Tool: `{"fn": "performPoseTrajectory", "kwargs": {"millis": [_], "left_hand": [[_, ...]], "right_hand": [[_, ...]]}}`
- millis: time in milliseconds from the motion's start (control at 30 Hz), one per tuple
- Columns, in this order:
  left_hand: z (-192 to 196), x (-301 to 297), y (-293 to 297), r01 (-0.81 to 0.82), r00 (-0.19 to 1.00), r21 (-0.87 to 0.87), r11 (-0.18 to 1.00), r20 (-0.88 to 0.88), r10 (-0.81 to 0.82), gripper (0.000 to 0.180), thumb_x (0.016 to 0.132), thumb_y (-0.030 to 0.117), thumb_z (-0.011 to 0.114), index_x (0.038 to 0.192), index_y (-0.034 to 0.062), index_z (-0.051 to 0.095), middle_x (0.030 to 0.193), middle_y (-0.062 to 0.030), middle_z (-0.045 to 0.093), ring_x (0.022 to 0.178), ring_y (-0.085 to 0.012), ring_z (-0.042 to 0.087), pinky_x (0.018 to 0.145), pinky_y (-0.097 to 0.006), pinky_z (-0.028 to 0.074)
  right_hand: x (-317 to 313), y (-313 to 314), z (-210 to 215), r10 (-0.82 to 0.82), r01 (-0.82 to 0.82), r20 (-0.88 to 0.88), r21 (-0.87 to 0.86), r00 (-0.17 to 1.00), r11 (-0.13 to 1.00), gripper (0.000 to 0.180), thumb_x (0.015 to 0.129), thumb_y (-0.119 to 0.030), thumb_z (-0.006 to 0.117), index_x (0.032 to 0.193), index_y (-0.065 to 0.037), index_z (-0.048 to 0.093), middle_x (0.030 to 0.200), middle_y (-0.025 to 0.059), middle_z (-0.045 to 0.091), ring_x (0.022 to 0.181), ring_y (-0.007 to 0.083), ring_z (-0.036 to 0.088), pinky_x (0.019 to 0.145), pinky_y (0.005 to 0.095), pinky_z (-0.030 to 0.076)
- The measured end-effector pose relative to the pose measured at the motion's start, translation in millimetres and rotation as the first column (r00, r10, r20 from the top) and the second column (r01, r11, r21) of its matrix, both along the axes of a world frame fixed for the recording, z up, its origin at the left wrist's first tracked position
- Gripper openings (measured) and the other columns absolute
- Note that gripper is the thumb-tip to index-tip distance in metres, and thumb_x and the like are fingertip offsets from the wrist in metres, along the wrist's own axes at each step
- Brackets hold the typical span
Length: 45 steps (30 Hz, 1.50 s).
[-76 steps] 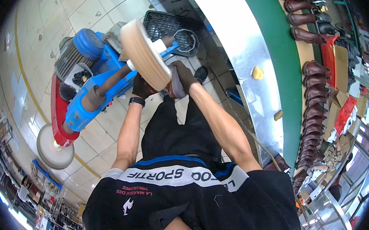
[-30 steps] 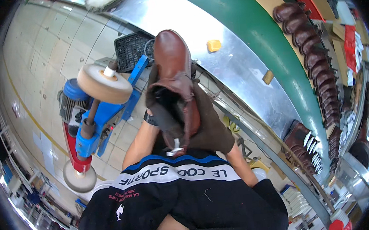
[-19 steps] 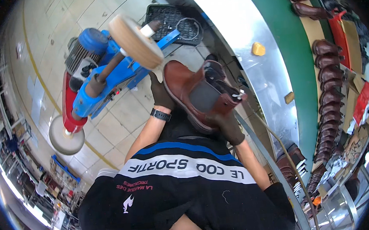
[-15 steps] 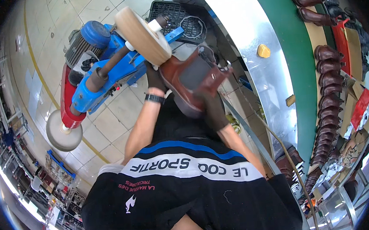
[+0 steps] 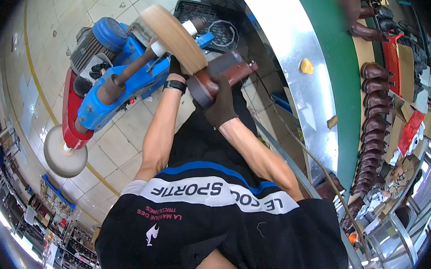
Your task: Polishing and buffing brown leather boots using a stationary industrial buffing machine.
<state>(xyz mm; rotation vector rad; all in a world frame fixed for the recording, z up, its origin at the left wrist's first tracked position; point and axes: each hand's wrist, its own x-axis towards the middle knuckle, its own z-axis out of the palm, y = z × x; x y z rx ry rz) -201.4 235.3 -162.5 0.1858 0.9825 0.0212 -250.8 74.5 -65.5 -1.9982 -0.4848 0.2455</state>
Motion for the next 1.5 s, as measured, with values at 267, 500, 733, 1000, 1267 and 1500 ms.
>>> {"fn": "performPoseTrajectory", "kwargs": {"millis": [267,500,733,1000,1267,1500], "left_hand": [[-7.8,-77.3,-32.0,0.178,0.807,-0.642,0.745,0.529,0.263,0.085,0.083,0.066,0.033,0.134,-0.0010,0.029,0.134,-0.0203,0.038,0.124,-0.0315,0.037,0.104,-0.044,0.029],[-23.3,-67.2,-38.4,0.220,0.956,-0.165,0.961,0.234,-0.179,0.056,0.090,0.046,0.040,0.132,0.0073,0.036,0.128,-0.0163,0.044,0.121,-0.0290,0.041,0.104,-0.043,0.030],[-32.6,-64.9,-39.4,0.228,0.937,-0.193,0.954,0.309,-0.161,0.050,0.091,0.040,0.038,0.128,0.0072,0.040,0.123,-0.0155,0.048,0.116,-0.0287,0.045,0.101,-0.042,0.034],[-40.0,-68.9,-41.6,0.185,0.926,-0.231,0.955,0.368,-0.091,0.043,0.091,0.034,0.037,0.123,0.0071,0.044,0.118,-0.0145,0.052,0.111,-0.0284,0.050,0.098,-0.042,0.038],[-43.7,-62.2,-39.7,0.394,0.685,0.780,0.487,0.104,-0.721,0.038,0.088,0.026,0.042,0.121,0.0081,0.048,0.116,-0.0140,0.055,0.104,-0.0264,0.055,0.092,-0.040,0.043],[92.6,-39.0,-61.6,0.494,0.841,-0.420,0.761,0.453,-0.296,0.049,0.086,0.039,0.047,0.123,0.0069,0.045,0.129,-0.0158,0.045,0.121,-0.0286,0.040,0.101,-0.044,0.032]], "right_hand": [[-7.3,-79.8,56.6,0.091,-0.149,-0.658,-0.033,0.748,0.988,0.046,0.075,-0.023,0.061,0.114,-0.002,0.049,0.102,0.0111,0.057,0.091,0.0234,0.058,0.077,0.0355,0.049],[60.2,0.0,85.0,0.467,-0.587,-0.359,-0.552,0.808,0.592,0.071,0.061,-0.030,0.071,0.126,-0.016,0.046,0.095,0.0237,0.054,0.080,0.0381,0.058,0.069,0.0439,0.048],[57.8,19.6,107.1,0.644,-0.657,-0.313,-0.638,0.698,0.402,0.053,0.065,-0.032,0.067,0.114,-0.016,0.054,0.092,0.0262,0.053,0.078,0.0398,0.058,0.068,0.0455,0.049],[57.0,1.1,115.0,0.491,-0.548,-0.299,-0.663,0.818,0.510,0.062,0.065,-0.036,0.068,0.121,-0.019,0.051,0.089,0.0261,0.056,0.078,0.0391,0.059,0.068,0.0449,0.048],[48.4,-80.9,49.6,0.094,-0.142,-0.663,-0.019,0.742,0.990,0.051,0.072,-0.023,0.065,0.118,-0.005,0.051,0.098,0.0147,0.061,0.091,0.0233,0.060,0.081,0.0365,0.048],[53.7,-183.2,85.9,-0.063,0.575,-0.979,0.062,0.194,0.816,0.034,0.078,-0.019,0.062,0.107,-0.002,0.056,0.104,0.0073,0.060,0.092,0.0142,0.059,0.083,0.0294,0.048]]}}
